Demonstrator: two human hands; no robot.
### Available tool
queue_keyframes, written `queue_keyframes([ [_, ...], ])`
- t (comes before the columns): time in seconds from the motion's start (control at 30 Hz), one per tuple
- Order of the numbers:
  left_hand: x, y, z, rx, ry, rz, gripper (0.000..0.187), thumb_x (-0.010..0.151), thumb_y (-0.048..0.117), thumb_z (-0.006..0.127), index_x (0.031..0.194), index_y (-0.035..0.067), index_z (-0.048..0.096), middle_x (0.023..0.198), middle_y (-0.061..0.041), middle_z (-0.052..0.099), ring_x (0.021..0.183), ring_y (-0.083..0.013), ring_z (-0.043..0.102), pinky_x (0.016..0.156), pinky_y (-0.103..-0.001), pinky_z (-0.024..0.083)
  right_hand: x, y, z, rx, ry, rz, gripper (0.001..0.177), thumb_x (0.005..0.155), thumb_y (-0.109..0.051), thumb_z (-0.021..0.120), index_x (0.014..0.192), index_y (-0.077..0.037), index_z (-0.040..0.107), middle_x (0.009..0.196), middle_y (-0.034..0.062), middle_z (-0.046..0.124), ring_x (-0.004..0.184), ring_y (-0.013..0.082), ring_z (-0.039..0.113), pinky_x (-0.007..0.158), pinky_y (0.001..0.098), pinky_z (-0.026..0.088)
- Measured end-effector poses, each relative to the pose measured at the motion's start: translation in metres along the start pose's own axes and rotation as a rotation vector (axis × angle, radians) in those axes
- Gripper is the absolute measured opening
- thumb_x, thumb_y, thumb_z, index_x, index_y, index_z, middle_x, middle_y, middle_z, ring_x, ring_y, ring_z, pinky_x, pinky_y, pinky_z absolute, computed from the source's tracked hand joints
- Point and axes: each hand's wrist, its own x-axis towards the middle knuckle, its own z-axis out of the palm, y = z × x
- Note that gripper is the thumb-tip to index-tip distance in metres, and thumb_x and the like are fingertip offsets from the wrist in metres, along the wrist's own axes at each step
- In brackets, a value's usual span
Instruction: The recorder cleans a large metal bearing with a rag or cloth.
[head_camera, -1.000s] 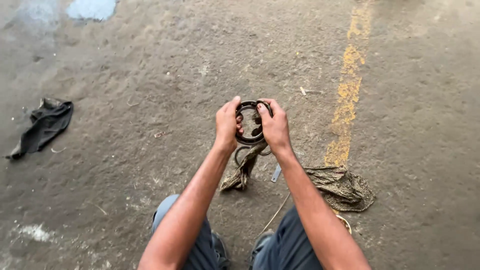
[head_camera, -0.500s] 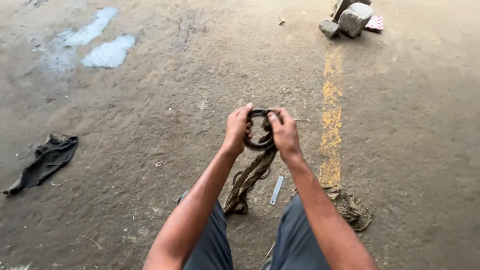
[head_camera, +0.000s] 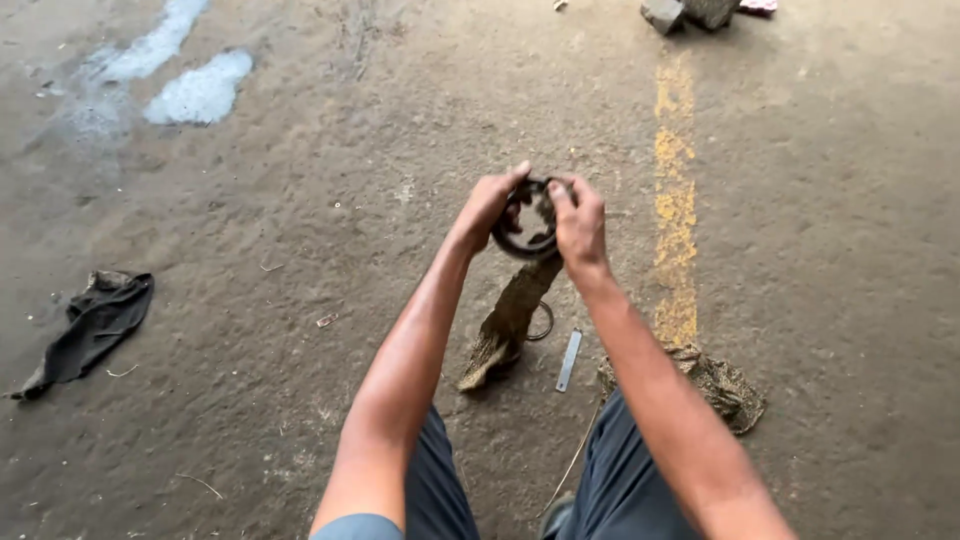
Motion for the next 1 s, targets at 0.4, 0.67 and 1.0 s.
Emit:
queue_keyframes([
  [0.4, -0.003, -0.039, 0.054, -0.482, 0.045, 0.046, 0.032, 0.098, 0.038, 0.068, 0.085, 0.009, 0.064, 0.060, 0.008, 0.040, 0.048, -0.0052, 0.033, 0.042, -0.025, 0.030, 0.019, 0.064, -0.032, 0.212, 0.052, -0.079, 0.014, 0.102, -0.014, 0.058, 0.108, -0.005, 0.068, 0.090, 0.0017, 0.070, 0.076, 0.0104, 0.065, 0.066, 0.0250, 0.056],
  [0.67, -0.038, 0.023, 0.052, -0.602, 0.099, 0.093, 0.042, 0.103, 0.046, 0.055, 0.096, 0.007, 0.069, 0.068, 0.000, 0.061, 0.058, -0.0095, 0.053, 0.052, -0.027, 0.043, 0.025, 0.018, -0.012, 0.461, 0.167, -0.123, 0.010, 0.103, -0.011, 0.057, 0.110, -0.005, 0.061, 0.095, 0.0044, 0.068, 0.082, 0.0133, 0.068, 0.069, 0.0265, 0.063],
  [1.0, -0.011, -0.011, 0.030, -0.808, -0.104, -0.097, 0.045, 0.101, 0.044, 0.049, 0.080, 0.007, 0.063, 0.053, 0.004, 0.047, 0.045, -0.0118, 0.043, 0.045, -0.028, 0.039, 0.017, -0.010, -0.020, 0.167, 0.004, -0.248, 0.009, 0.102, -0.009, 0.059, 0.109, -0.004, 0.063, 0.096, 0.0028, 0.067, 0.081, 0.0084, 0.063, 0.068, 0.0218, 0.056],
])
